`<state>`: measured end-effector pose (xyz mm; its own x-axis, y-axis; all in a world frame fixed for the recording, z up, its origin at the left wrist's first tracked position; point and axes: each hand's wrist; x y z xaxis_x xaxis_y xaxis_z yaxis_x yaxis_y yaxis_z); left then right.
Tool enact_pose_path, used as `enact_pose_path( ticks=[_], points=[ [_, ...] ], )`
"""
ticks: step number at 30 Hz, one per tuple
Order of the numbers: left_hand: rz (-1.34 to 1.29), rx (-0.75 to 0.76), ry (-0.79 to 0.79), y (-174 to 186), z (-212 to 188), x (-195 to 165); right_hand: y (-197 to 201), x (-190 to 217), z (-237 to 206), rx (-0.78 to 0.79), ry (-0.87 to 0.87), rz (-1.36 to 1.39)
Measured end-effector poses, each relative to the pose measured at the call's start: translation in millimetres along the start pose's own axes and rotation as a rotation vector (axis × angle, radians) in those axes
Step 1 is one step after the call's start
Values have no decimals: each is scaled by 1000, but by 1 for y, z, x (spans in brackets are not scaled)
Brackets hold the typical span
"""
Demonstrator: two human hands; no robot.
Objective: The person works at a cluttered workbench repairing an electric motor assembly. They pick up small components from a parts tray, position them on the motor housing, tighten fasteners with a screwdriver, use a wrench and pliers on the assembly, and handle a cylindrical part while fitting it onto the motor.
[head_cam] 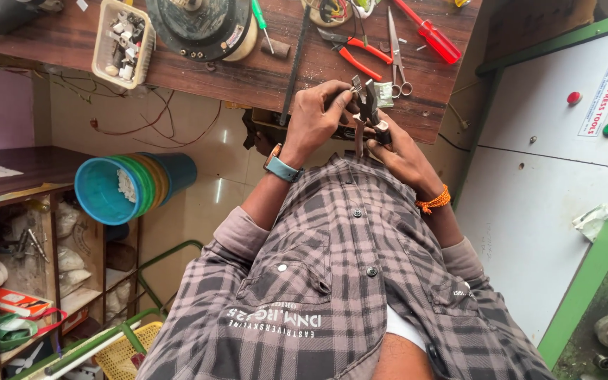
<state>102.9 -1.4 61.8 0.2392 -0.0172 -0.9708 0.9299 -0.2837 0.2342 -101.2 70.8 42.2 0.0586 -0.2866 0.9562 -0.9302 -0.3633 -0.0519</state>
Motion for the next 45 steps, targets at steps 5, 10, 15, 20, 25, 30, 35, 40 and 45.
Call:
enact_pose_path(
  ticks=[5, 10, 15, 20, 25, 30, 35, 40, 45],
  points=[
    [183, -62, -4, 2, -4, -2, -4, 10, 2, 22, -5, -118],
    [192, -59, 14, 9, -3, -9, -5, 14, 4, 28, 258, -358],
    [232, -74, -15, 11, -1, -19, -6, 13, 7, 18, 97, -353],
    [330, -69, -82, 14, 2, -31, -5, 9, 8, 6, 221, -287],
    [448, -46, -85, 17, 2, -43, -5, 3, 10, -15, 250, -286],
    [510, -28, -117, 17, 3, -48, -5, -3, 11, -12, 201, -317],
    [489, -19, -95, 13, 4, -46, -6, -9, 13, -23, 283, -293],
    [492, -15, -128, 13, 8, -38, -8, -13, 16, -108, 225, -233],
    [425, 20, -117, 8, 14, -30, -8, -13, 19, -183, 208, -186]
  ],
)
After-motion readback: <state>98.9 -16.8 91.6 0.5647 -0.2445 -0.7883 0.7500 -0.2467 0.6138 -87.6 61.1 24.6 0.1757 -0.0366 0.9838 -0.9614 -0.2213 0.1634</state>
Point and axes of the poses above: each hand's wrist, its own z-axis towards the middle knuckle, its own y-axis out of the back of the hand, x = y × z
